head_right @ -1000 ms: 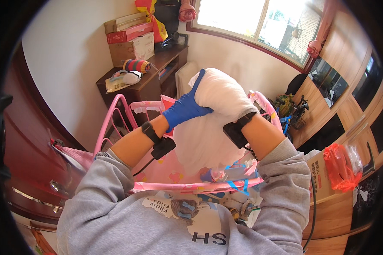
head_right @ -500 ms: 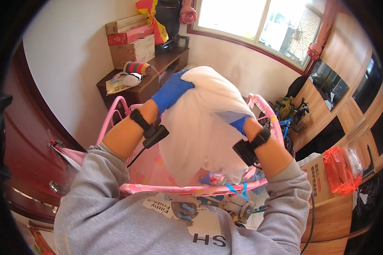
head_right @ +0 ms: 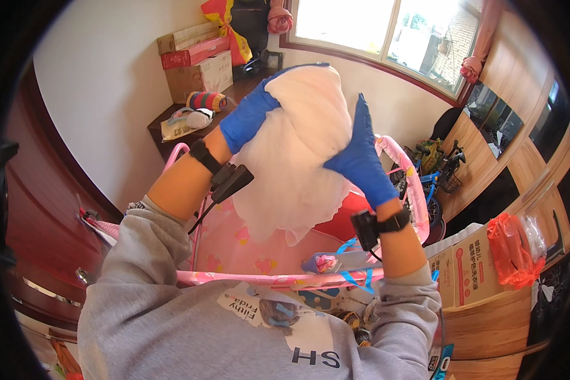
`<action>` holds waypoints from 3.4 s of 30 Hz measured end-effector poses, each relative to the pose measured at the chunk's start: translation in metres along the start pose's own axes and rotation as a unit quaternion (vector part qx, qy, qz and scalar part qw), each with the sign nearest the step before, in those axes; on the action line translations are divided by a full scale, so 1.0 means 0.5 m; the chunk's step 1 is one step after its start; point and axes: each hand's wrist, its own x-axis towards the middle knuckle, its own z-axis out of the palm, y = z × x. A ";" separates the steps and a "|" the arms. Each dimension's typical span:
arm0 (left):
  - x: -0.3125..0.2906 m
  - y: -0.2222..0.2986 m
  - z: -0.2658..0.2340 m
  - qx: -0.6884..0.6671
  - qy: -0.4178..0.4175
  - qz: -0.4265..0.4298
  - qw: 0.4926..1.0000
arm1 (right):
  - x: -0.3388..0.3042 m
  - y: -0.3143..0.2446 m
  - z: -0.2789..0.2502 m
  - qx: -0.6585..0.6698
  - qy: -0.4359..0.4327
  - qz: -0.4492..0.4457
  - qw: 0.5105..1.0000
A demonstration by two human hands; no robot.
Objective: The person assembles a pink metal baby crib by inserting a white foam mattress, placing a red fabric liner, and attaching a pink metal canopy frame. They then move the crib to a new position and place a white cushion on the floor nearby.
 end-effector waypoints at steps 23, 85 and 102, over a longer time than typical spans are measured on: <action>-0.049 -0.202 0.069 0.290 0.045 0.043 0.955 | 0.097 0.044 -0.040 0.079 -0.255 -0.043 0.963; -0.217 -0.747 0.348 0.437 -0.346 -0.392 0.732 | -0.503 0.234 -0.364 0.195 0.000 0.668 0.719; -0.214 -0.811 0.309 -0.382 -0.043 -0.495 0.780 | -0.607 0.236 -0.132 0.146 0.043 0.717 0.680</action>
